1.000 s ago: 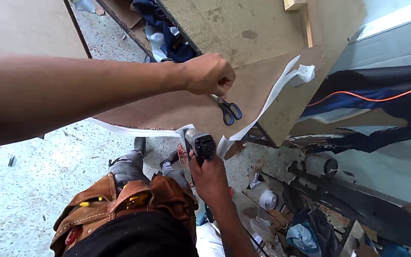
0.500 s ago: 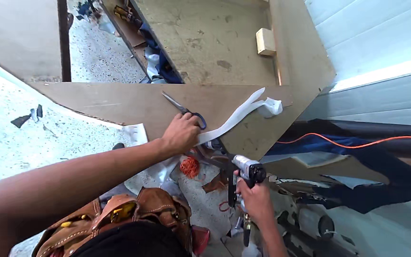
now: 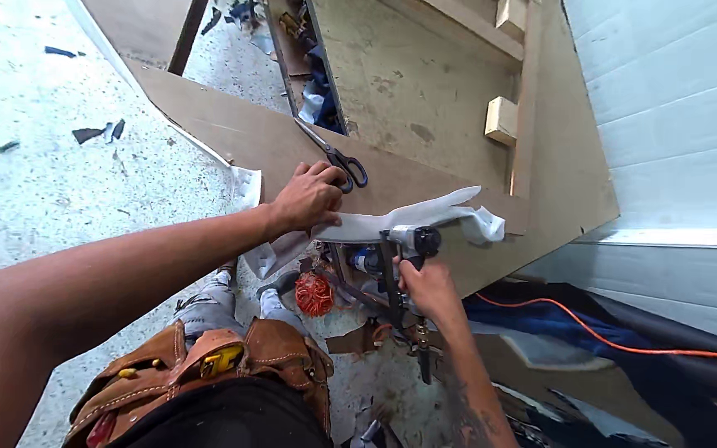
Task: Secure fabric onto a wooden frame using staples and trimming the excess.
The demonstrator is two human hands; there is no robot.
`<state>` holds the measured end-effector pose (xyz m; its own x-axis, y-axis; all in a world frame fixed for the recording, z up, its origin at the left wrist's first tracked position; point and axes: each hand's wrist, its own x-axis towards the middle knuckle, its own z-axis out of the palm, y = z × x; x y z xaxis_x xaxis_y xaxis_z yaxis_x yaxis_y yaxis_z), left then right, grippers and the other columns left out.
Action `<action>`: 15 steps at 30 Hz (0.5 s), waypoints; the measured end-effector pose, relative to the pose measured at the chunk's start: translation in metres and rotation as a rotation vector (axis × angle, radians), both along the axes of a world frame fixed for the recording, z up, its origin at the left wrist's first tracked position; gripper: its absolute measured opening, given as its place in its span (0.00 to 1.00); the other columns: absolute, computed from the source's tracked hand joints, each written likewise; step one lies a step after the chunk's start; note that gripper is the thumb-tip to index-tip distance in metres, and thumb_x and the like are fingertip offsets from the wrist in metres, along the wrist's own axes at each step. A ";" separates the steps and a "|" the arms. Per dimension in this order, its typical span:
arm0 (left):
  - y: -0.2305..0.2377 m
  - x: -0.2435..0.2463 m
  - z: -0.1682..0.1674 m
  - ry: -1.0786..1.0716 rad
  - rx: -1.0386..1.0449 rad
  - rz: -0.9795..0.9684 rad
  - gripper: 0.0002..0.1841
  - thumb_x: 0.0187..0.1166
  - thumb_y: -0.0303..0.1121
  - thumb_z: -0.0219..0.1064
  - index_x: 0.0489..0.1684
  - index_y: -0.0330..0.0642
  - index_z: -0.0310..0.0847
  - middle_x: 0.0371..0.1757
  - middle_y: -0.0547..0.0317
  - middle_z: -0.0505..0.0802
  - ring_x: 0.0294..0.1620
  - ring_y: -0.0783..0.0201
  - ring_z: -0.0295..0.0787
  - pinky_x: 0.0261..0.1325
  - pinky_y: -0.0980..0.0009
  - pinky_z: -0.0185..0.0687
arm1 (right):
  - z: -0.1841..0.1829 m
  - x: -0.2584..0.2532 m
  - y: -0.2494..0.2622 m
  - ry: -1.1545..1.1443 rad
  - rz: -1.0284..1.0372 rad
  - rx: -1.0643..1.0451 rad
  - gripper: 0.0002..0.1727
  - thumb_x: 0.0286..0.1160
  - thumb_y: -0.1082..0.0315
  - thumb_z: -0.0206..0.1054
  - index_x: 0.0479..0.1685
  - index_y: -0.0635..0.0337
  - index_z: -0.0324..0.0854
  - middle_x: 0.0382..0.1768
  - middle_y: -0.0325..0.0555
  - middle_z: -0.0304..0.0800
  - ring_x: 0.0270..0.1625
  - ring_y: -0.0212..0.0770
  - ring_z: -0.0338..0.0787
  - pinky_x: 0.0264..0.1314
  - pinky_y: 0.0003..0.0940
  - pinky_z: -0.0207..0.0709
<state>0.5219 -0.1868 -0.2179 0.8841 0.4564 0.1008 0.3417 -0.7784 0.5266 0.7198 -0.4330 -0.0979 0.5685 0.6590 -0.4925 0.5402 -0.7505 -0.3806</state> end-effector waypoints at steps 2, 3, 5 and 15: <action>0.010 0.000 -0.001 -0.012 0.006 0.006 0.23 0.61 0.67 0.76 0.34 0.59 0.89 0.77 0.68 0.81 0.82 0.55 0.69 0.73 0.43 0.69 | -0.001 -0.012 0.006 0.002 0.002 0.003 0.19 0.83 0.44 0.61 0.48 0.50 0.86 0.20 0.40 0.88 0.18 0.43 0.86 0.22 0.49 0.83; 0.017 -0.001 -0.001 -0.006 0.013 0.007 0.24 0.60 0.67 0.77 0.35 0.59 0.90 0.77 0.68 0.81 0.82 0.55 0.69 0.73 0.43 0.69 | -0.001 -0.018 0.011 0.024 -0.003 0.012 0.18 0.83 0.46 0.62 0.51 0.48 0.86 0.20 0.40 0.88 0.19 0.42 0.87 0.22 0.47 0.83; 0.025 -0.001 -0.002 0.010 0.025 -0.014 0.23 0.59 0.67 0.77 0.36 0.59 0.90 0.76 0.68 0.81 0.81 0.55 0.69 0.71 0.43 0.70 | -0.003 -0.035 0.015 0.071 -0.010 0.020 0.17 0.82 0.48 0.62 0.56 0.46 0.85 0.20 0.40 0.88 0.18 0.42 0.87 0.21 0.46 0.83; 0.086 -0.005 0.009 0.028 -0.005 -0.262 0.12 0.73 0.50 0.72 0.44 0.56 0.91 0.62 0.67 0.89 0.70 0.57 0.80 0.68 0.50 0.78 | -0.012 -0.108 0.056 0.112 -0.029 0.037 0.14 0.79 0.48 0.65 0.54 0.41 0.84 0.20 0.35 0.88 0.19 0.37 0.88 0.23 0.43 0.86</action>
<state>0.5171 -0.1011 -0.2084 0.9746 0.2118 0.0726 0.1435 -0.8397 0.5237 0.6119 -0.3773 -0.1100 0.5306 0.6617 -0.5298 0.4709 -0.7498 -0.4649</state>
